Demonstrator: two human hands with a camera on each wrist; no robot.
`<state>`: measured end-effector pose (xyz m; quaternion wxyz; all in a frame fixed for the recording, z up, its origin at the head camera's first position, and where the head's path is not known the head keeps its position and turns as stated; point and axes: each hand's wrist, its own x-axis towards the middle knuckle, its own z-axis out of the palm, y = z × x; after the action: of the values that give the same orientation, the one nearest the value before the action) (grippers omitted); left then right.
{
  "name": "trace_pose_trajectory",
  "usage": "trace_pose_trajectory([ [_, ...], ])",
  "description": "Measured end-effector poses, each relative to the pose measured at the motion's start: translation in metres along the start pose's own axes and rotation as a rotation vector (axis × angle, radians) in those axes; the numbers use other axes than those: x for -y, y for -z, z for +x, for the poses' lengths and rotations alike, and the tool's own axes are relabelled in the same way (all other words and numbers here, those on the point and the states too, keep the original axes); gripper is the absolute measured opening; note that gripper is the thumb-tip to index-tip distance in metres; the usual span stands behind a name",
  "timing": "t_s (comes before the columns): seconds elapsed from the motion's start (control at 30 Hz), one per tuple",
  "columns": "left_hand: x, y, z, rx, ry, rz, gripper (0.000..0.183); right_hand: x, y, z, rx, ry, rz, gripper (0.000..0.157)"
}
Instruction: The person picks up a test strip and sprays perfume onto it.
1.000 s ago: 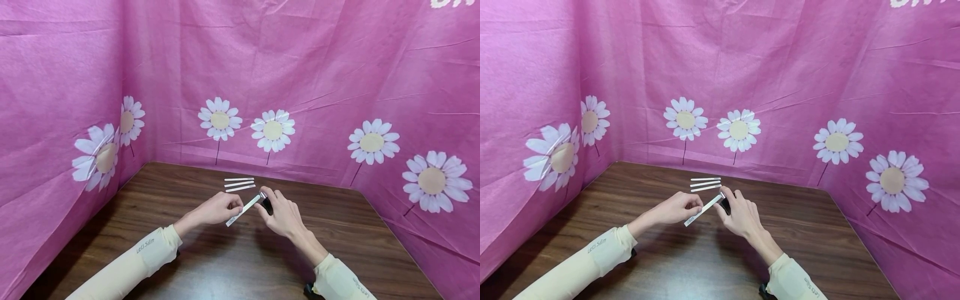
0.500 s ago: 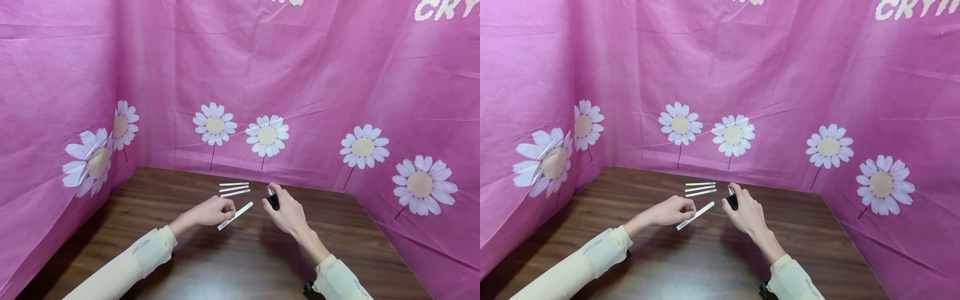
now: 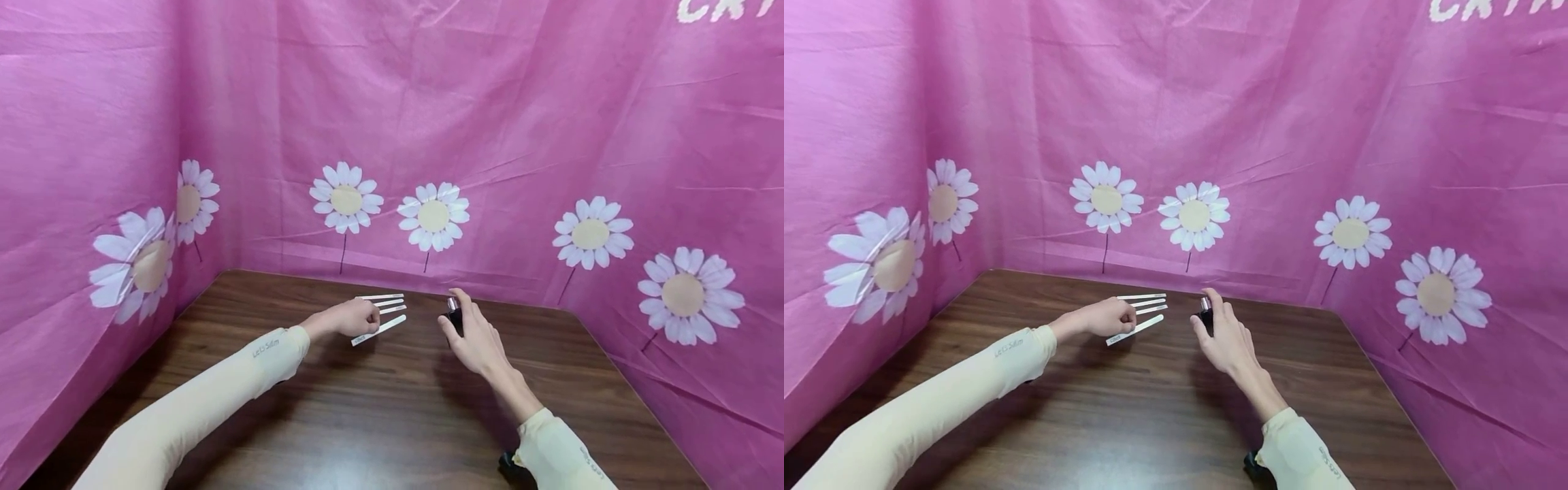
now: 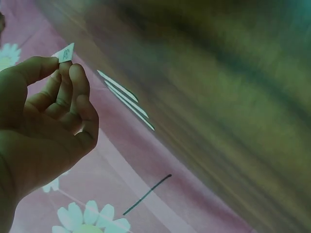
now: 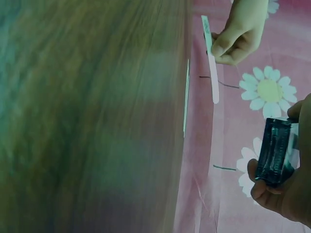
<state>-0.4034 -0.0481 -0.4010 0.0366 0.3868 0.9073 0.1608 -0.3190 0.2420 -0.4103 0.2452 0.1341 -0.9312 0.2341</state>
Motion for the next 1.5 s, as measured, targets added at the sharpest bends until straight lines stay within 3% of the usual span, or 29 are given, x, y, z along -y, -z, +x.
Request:
trace_pose_trajectory([
  [0.33,0.017,0.012,0.029,0.110,0.031,0.103,0.017,-0.014,0.001,0.009,0.030,-0.057,0.113,0.067],
  [0.53,0.018,0.008,0.045,0.148,-0.015,0.135,0.018,-0.029,0.004,0.006,0.013,-0.060,0.121,0.053],
  [0.73,0.019,0.003,0.054,0.198,0.032,0.116,0.014,-0.040,0.003,0.001,0.054,-0.093,0.099,0.045],
  [1.0,0.023,0.004,0.054,0.179,0.081,0.154,0.014,-0.042,-0.001,0.006,0.042,-0.116,0.093,0.046],
  [1.5,0.018,-0.005,0.050,0.106,0.055,0.325,0.028,-0.045,0.000,0.006,0.093,-0.199,0.061,0.045],
])
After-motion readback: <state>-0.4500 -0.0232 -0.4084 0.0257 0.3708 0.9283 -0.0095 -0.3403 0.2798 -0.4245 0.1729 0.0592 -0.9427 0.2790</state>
